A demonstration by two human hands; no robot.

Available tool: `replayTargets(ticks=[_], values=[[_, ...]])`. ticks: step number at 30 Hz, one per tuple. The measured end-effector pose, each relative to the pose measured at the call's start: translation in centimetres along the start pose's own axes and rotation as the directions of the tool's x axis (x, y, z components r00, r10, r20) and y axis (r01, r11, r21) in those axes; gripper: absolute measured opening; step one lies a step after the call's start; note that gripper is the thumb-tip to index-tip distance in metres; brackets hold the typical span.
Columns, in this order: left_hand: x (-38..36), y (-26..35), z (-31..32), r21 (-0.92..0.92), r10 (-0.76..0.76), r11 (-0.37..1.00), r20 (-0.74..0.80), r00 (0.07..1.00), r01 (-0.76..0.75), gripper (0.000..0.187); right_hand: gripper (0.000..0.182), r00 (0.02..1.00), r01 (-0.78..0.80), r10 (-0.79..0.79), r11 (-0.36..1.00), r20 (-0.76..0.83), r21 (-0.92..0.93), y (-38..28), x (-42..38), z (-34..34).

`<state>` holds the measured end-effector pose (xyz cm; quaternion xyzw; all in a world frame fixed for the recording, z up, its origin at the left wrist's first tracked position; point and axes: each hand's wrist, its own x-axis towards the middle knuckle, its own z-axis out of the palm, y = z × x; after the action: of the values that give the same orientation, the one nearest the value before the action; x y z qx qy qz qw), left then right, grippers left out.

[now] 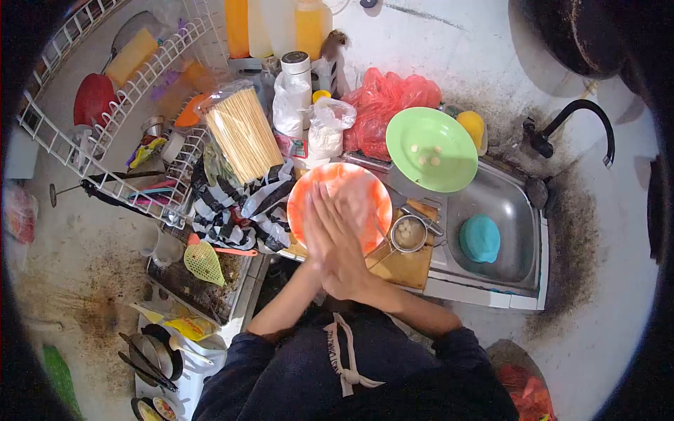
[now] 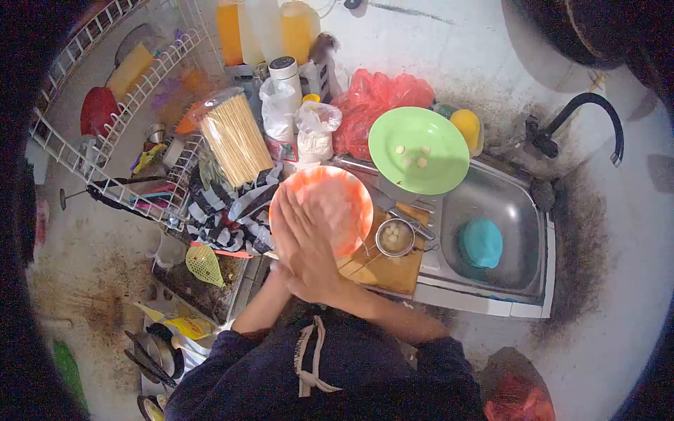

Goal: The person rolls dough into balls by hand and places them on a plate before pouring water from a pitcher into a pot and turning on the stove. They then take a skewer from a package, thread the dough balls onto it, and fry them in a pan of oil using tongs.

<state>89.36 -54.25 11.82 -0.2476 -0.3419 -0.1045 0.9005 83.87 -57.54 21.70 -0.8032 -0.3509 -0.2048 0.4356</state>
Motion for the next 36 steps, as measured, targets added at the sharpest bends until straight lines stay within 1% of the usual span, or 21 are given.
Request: replayTargets(ticks=[1,2,4,6,8,9,11,12,14,15,16,18,19,20,23,24,25,27,32,34,36], values=[[2.4,-0.2,4.5,0.38,-0.025,0.917,-0.243,0.97,0.119,0.062,0.069,0.999,0.006,-0.004,0.997,-0.031,0.075,0.8,-0.7,0.8],[4.0,-0.6,7.5,0.658,0.051,0.689,-0.461,0.886,0.303,0.064,0.069,0.999,0.009,-0.007,0.997,-0.032,0.077,1.1,-0.3,0.6],[2.6,-2.7,8.2,0.595,0.057,0.753,-0.486,0.872,0.282,0.063,0.064,0.965,-0.26,0.249,0.943,-0.077,-0.209,2.1,0.8,-0.6],[1.6,-4.1,8.1,0.654,0.178,0.538,-0.706,0.686,0.533,0.058,0.065,0.965,-0.252,0.234,0.951,-0.116,-0.177,3.8,0.6,0.1],[1.8,-3.9,7.6,0.703,0.214,0.484,-0.672,0.709,0.521,0.053,0.067,0.706,-0.704,0.694,0.667,-0.14,-0.246,3.6,-0.1,1.9],[1.9,-2.9,7.3,0.766,0.293,0.421,-0.621,0.727,0.485,0.054,0.067,0.706,-0.704,0.695,0.666,-0.14,-0.247,3.4,-0.3,1.7],[2.2,-1.3,6.8,0.865,0.433,0.275,-0.501,0.749,0.42,0.055,0.069,0.957,-0.289,0.289,0.957,-0.006,0.017,2.4,-0.6,0.6],[2.7,-1.7,7.3,0.864,0.432,0.273,-0.504,0.748,0.423,0.055,0.07,0.999,-0.042,0.041,0.985,0.007,0.167,2.3,-0.8,0.3],[3.5,-3.5,8.6,0.746,0.177,0.609,-0.46,0.87,0.27,0.06,0.072,0.989,-0.132,0.139,0.982,-0.047,0.133,3.4,-0.7,0.4],[2.4,-4.1,7.8,0.818,0.238,0.437,-0.507,0.828,0.375,0.065,0.073,0.989,-0.132,0.142,0.976,-0.046,0.175,3.1,-0.6,0.2],[1.6,-4.1,7.2,0.818,0.243,0.439,-0.506,0.828,0.371,0.065,0.073,0.989,-0.131,0.144,0.968,-0.044,0.215,2.6,-0.4,-0.1],[0.7,-4.1,6.4,0.68,0.211,0.499,-0.697,0.686,0.537,0.066,0.074,0.988,-0.13,0.149,0.948,-0.044,0.291,1.7,0.0,-1.0],[2.5,-4.1,8.2,0.811,0.159,0.316,-0.557,0.815,0.493,0.066,0.074,0.987,-0.132,0.156,0.935,-0.048,0.329,1.2,0.1,-1.2],[3.8,-3.8,8.8,0.81,0.159,0.316,-0.559,0.814,0.494,0.066,0.075,0.985,-0.132,0.162,0.92,-0.051,0.368,0.9,0.1,-1.3],[5.8,-3.3,9.3,0.851,0.272,0.482,-0.37,0.888,0.207,0.066,0.075,0.983,-0.179,0.185,0.938,0.009,0.296,2.1,-1.1,-0.6],[5.2,-3.5,9.1,0.853,0.279,0.48,-0.37,0.886,0.205,0.066,0.075,0.97,-0.238,0.244,0.939,0.005,0.248,2.7,-1.5,-0.5],[4.0,-3.9,8.7,0.832,0.219,0.459,-0.445,0.868,0.311,0.066,0.075,0.97,-0.197,0.228,0.94,-0.085,0.28,2.1,0.4,-1.9],[2.2,-4.9,7.7,0.803,0.139,0.392,-0.535,0.833,0.45,0.063,0.076,0.978,-0.17,0.196,0.947,-0.072,0.272,1.8,0.1,-1.6],[4.8,-3.1,8.1,0.836,0.127,0.438,-0.422,0.898,0.331,0.06,0.082,0.998,-0.029,0.04,0.971,-0.043,0.237,0.5,-0.9,-0.2],[5.8,-2.8,9.1,0.767,0.178,0.629,-0.301,0.937,0.127,0.059,0.08,0.995,-0.048,0.062,0.983,-0.075,0.175,1.4,0.0,-0.8],[4.4,-4.0,9.5,0.792,0.14,0.574,-0.343,0.929,0.207,0.06,0.075,0.983,-0.108,0.113,0.993,-0.147,0.036,2.3,0.6,-1.6]])
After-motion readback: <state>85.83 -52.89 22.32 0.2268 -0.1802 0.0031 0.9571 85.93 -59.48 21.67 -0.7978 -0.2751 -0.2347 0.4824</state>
